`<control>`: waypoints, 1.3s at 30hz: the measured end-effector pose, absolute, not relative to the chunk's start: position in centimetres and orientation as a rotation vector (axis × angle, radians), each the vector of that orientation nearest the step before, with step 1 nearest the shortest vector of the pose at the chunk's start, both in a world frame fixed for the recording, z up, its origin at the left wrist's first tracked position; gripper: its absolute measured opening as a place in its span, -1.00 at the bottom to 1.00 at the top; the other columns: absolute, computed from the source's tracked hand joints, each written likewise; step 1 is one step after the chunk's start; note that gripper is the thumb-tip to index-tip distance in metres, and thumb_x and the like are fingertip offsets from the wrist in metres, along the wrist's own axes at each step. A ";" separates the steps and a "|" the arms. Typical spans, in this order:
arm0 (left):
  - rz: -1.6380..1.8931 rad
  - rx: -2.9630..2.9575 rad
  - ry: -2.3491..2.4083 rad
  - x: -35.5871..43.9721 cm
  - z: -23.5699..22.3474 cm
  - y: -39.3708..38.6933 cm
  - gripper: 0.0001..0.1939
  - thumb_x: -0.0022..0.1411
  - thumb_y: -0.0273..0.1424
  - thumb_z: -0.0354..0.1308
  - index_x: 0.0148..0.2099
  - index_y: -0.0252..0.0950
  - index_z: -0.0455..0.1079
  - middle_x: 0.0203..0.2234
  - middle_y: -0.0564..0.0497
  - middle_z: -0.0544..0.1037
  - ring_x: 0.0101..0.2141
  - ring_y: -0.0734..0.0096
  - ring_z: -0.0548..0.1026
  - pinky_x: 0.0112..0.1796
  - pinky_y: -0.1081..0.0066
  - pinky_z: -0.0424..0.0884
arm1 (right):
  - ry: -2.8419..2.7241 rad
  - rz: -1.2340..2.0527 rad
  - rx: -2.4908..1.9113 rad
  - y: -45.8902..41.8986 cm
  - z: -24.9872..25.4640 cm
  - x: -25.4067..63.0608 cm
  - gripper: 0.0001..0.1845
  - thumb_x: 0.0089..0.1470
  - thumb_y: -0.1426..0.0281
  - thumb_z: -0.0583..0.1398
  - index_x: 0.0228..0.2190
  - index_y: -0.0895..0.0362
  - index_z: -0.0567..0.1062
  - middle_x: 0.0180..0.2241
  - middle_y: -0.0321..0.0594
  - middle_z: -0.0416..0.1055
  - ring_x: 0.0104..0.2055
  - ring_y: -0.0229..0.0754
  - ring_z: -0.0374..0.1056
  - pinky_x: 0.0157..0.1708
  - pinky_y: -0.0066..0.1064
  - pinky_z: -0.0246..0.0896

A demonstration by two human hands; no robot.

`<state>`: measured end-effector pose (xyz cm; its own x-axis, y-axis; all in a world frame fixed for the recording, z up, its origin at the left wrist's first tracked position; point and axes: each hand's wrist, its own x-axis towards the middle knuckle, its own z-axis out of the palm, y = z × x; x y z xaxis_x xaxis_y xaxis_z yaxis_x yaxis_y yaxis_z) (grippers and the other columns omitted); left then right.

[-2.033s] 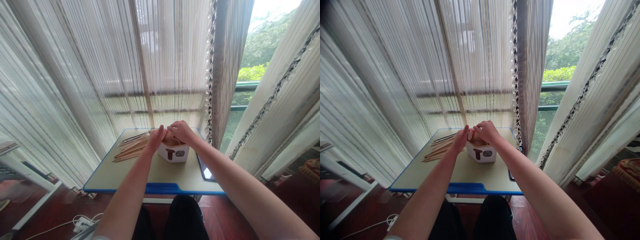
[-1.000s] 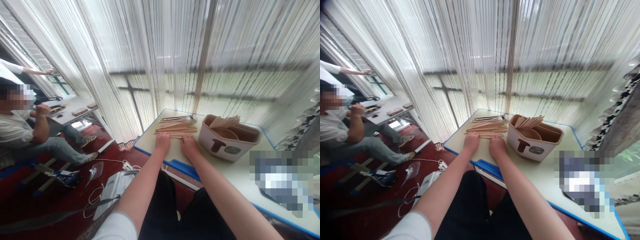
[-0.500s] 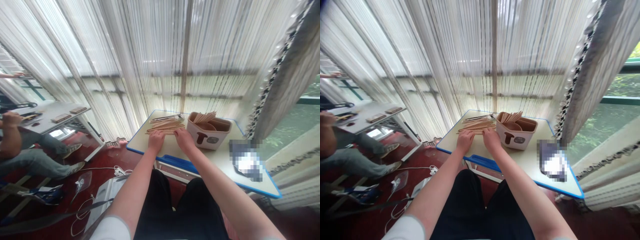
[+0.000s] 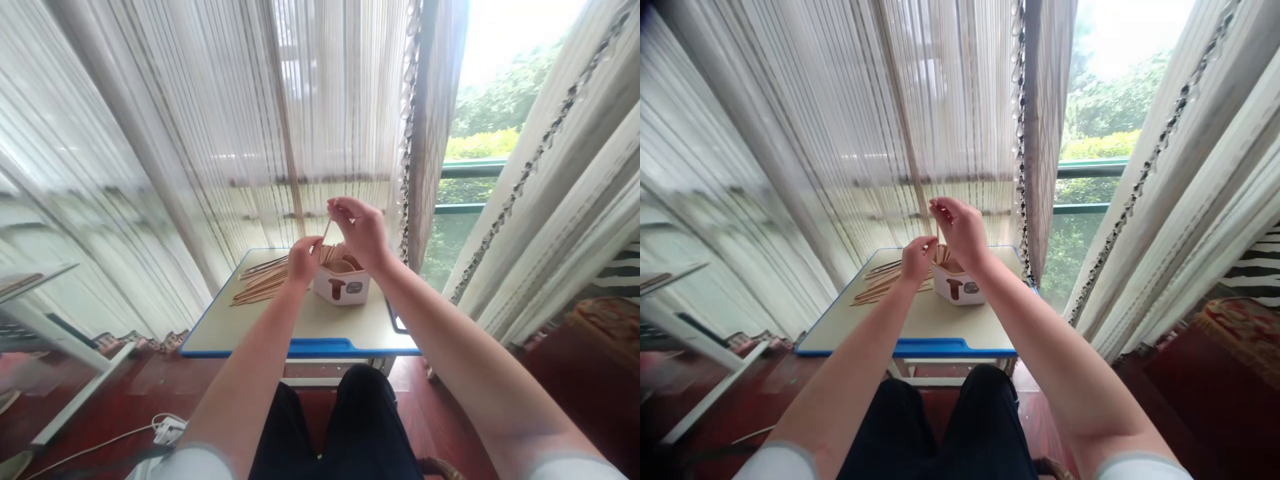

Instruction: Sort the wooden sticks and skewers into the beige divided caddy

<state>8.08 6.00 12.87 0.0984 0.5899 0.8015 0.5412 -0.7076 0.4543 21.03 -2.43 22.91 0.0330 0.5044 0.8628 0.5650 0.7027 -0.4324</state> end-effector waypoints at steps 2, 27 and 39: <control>1.619 2.219 1.154 8.5 13.2 6.5 -0.78 0.22 -0.38 0.01 -0.22 -0.27 0.49 -0.31 -0.02 0.58 -0.25 0.34 0.51 -0.17 0.35 0.41 | -1.618 -0.071 -0.939 -2.1 22.6 21.6 -0.79 0.15 0.30 0.09 -0.23 0.08 0.47 -0.25 -0.22 0.49 -0.25 -0.25 0.40 -0.22 -0.36 0.30; 1.500 2.327 1.235 9.1 9.7 5.4 -0.48 0.36 -0.16 -0.33 -0.39 -0.26 0.36 -0.48 -0.03 0.46 -0.39 0.35 0.42 -0.30 0.33 0.32 | -1.773 -0.134 -1.298 2.2 13.5 23.8 -0.68 0.14 0.24 0.05 -0.30 0.07 0.57 -0.19 -0.19 0.50 0.03 -0.05 0.20 0.03 -0.19 0.12; 1.786 2.144 1.649 2.1 6.1 4.8 -0.74 0.30 -0.36 -0.09 -0.10 -0.33 0.37 -0.21 -0.12 0.52 -0.09 0.27 0.42 -0.01 0.24 0.28 | -1.875 -0.368 -0.976 -1.8 9.7 17.6 -0.63 0.12 0.39 0.03 -0.02 0.11 0.37 -0.02 -0.07 0.33 0.03 -0.04 0.18 0.05 -0.17 0.07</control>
